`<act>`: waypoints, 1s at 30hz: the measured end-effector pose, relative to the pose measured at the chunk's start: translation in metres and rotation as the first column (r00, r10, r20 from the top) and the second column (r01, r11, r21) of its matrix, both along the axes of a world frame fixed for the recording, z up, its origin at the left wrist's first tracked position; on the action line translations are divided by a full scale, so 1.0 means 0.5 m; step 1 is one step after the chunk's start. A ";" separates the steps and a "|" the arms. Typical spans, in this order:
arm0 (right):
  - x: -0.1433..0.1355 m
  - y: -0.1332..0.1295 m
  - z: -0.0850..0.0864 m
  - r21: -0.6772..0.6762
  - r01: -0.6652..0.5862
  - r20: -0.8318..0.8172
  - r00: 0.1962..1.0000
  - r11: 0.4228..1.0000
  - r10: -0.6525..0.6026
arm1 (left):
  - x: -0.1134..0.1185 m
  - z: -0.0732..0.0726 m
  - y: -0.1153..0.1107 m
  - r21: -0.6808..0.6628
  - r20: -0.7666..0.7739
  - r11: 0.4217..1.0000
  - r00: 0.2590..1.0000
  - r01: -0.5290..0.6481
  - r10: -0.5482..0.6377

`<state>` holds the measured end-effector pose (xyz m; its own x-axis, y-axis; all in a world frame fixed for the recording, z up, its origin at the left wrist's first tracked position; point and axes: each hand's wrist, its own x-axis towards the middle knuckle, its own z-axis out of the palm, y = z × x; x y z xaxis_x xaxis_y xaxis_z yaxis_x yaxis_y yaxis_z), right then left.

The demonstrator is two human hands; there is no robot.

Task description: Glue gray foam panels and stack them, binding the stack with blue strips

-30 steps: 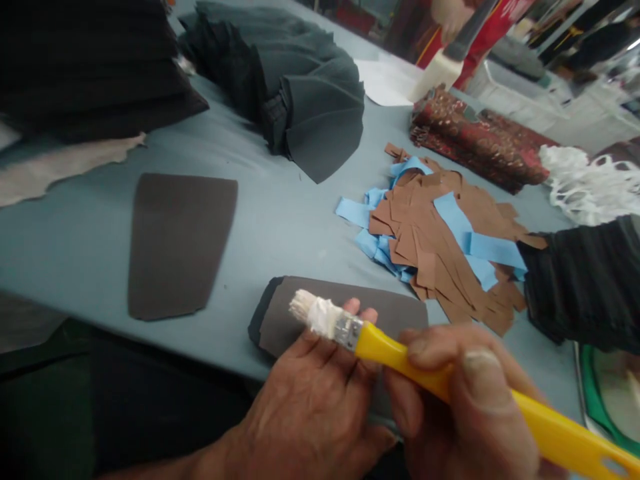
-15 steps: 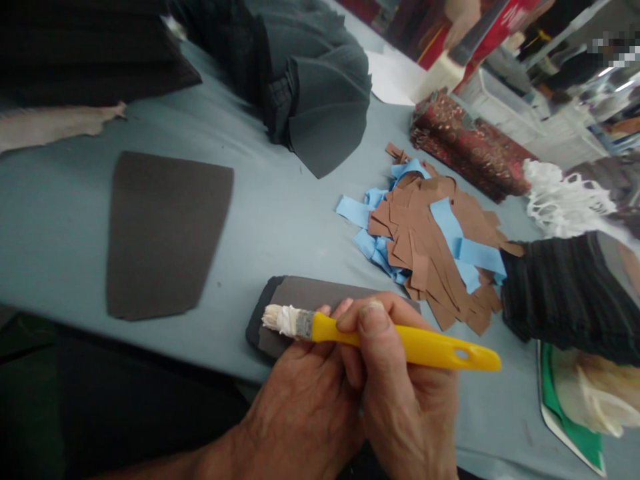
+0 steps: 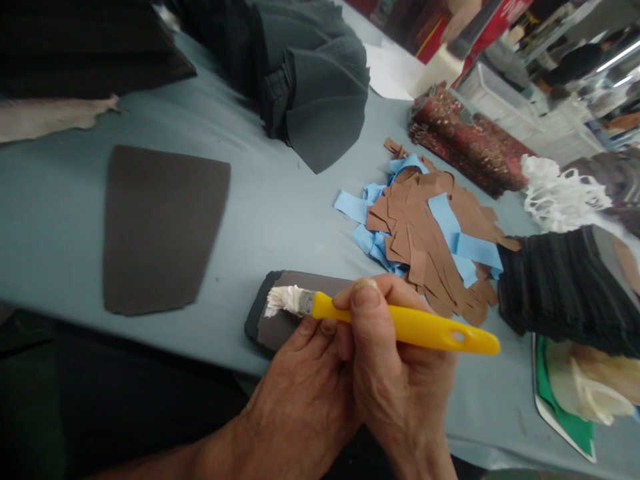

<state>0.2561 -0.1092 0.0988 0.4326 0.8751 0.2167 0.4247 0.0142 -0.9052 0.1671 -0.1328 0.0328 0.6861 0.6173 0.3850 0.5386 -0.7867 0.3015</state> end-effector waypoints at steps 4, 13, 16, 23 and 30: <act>-0.004 -0.001 -0.003 0.007 0.029 -0.007 1.000 1.000 -0.029 | 0.001 -0.001 0.005 0.018 0.045 0.999 0.999 -0.028 0.027; -0.016 -0.011 0.001 0.024 0.115 0.028 0.993 0.993 -0.116 | 0.009 -0.013 -0.005 -0.015 0.013 0.999 0.999 -0.042 0.042; -0.019 -0.011 0.007 0.001 0.105 -0.014 0.994 0.994 -0.105 | 0.008 -0.015 -0.005 0.004 0.023 1.000 0.999 -0.026 0.026; -0.028 -0.036 0.022 -0.077 0.058 -0.077 0.995 0.995 -0.064 | 0.015 -0.027 -0.010 0.042 0.137 0.991 0.984 -0.125 0.118; -0.029 -0.044 0.014 -0.061 0.044 -0.001 0.999 0.997 -0.044 | 0.019 -0.031 -0.007 0.040 0.172 0.989 0.976 -0.142 0.133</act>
<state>0.2413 -0.1312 0.1058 0.4718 0.8667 0.1621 0.4211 -0.0600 -0.9050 0.1765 -0.1364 0.0173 0.5185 0.6772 0.5221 0.5876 -0.7257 0.3578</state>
